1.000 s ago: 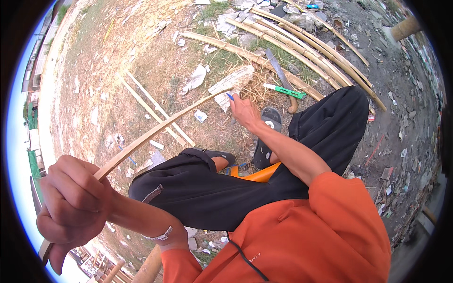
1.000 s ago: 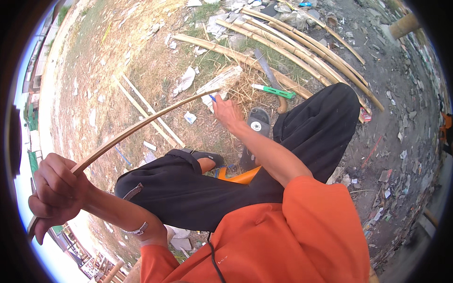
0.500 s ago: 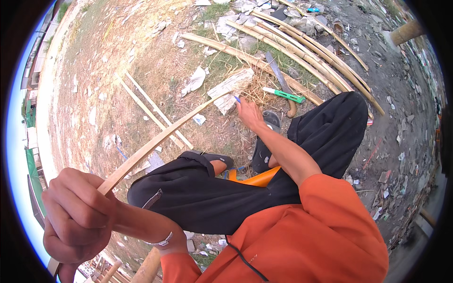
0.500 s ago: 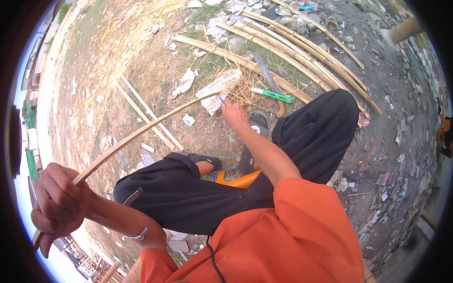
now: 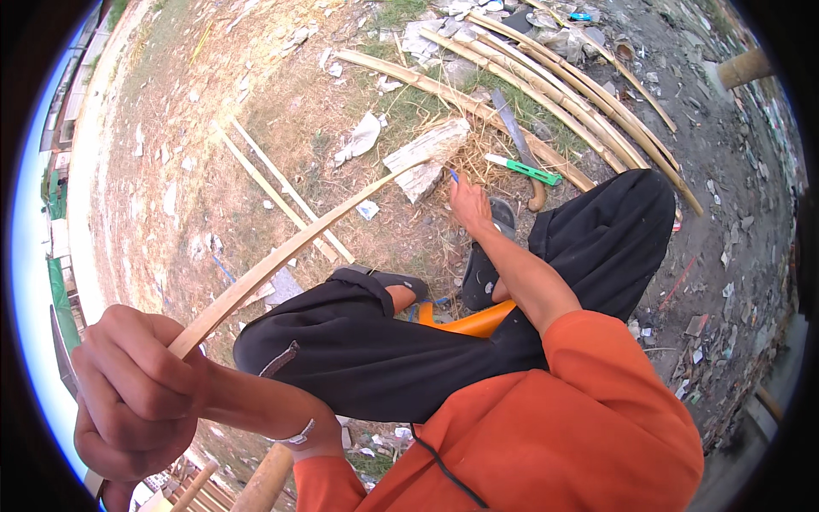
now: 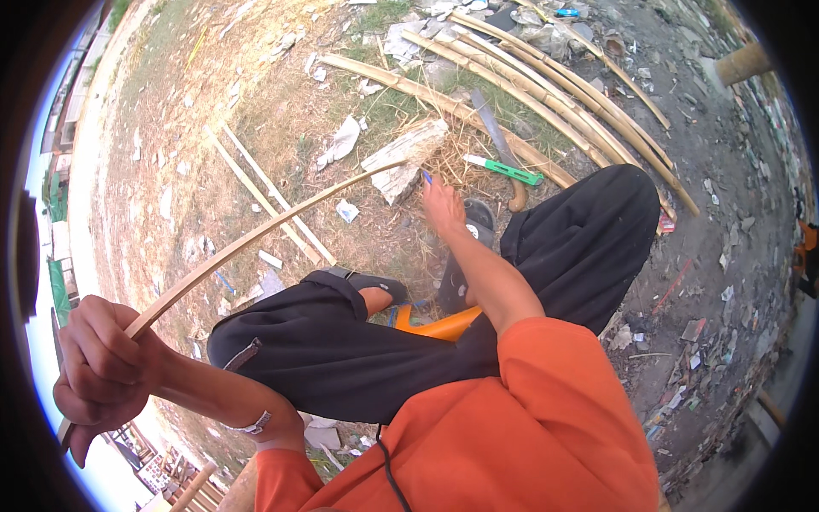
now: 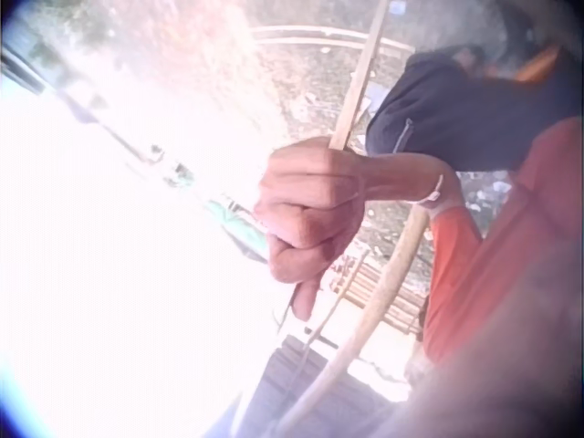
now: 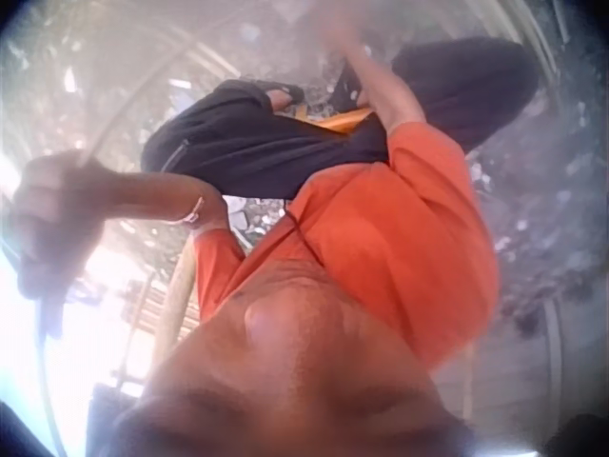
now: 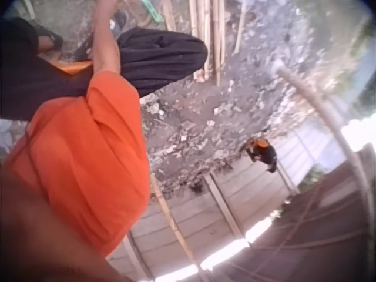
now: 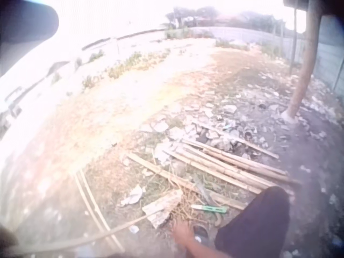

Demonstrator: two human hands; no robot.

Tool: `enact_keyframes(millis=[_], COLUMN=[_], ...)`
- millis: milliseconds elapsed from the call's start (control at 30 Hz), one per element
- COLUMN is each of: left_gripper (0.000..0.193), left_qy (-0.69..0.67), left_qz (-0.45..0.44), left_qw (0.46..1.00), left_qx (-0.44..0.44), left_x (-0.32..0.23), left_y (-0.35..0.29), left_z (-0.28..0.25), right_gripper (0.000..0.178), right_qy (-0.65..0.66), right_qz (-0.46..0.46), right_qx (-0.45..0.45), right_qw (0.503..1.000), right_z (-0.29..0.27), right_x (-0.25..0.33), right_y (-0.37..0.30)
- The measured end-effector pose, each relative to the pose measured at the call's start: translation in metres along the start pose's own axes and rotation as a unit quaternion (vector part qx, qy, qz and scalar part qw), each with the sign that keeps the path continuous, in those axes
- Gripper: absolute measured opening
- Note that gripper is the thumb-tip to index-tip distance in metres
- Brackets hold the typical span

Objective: The person holds a long, thin bamboo stick and uses a small knife to shave and sharpen one end. The person rotates the stick and continues shaving along its length to create a pointed tip.

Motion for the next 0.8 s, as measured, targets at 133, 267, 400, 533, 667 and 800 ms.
enact_keyframes(millis=[133, 267, 400, 533, 667, 800], left_gripper=[0.042, 0.042, 0.042, 0.04, 0.037, 0.036], left_qy=[0.0, 0.011, 0.016, 0.016, -0.071, -0.058], left_qz=[-0.016, -0.007, -0.008, -0.001, 0.017, 0.026], left_qw=[0.999, 1.0, 0.999, 1.0, 0.997, 0.998], left_qx=[-0.028, -0.018, -0.027, -0.027, -0.007, 0.002], left_x=[-0.002, 0.0, -0.001, -0.001, 0.0, -0.008], left_y=[0.001, 0.0, -0.003, -0.001, -0.003, -0.013], left_z=[-0.008, -0.001, -0.002, -0.002, -0.001, -0.008], right_gripper=[0.029, 0.027, 0.028, 0.033, 0.036, 0.038], right_qy=[0.002, 0.063, 0.19, 0.091, -0.01, 0.005], right_qz=[-0.033, -0.085, -0.024, -0.041, 0.008, 0.007], right_qx=[-0.018, -0.047, -0.172, -0.004, 0.04, 0.087], right_qw=[0.999, 0.993, 0.966, 0.995, 0.999, 0.996], right_z=[-0.005, -0.011, -0.022, -0.007, 0.02, 0.016], right_x=[0.015, 0.036, 0.037, 0.037, 0.001, 0.009], right_y=[0.002, -0.006, -0.008, 0.0, 0.019, 0.011])
Point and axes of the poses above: each hand's wrist, its own y-axis towards the middle knuckle, its own z-axis out of the palm, x = y × z, the point moved 5 cm from there along y, towards the middle knuckle, and after that the axes turned 10 degrees about -z, right-handed, at the moved point
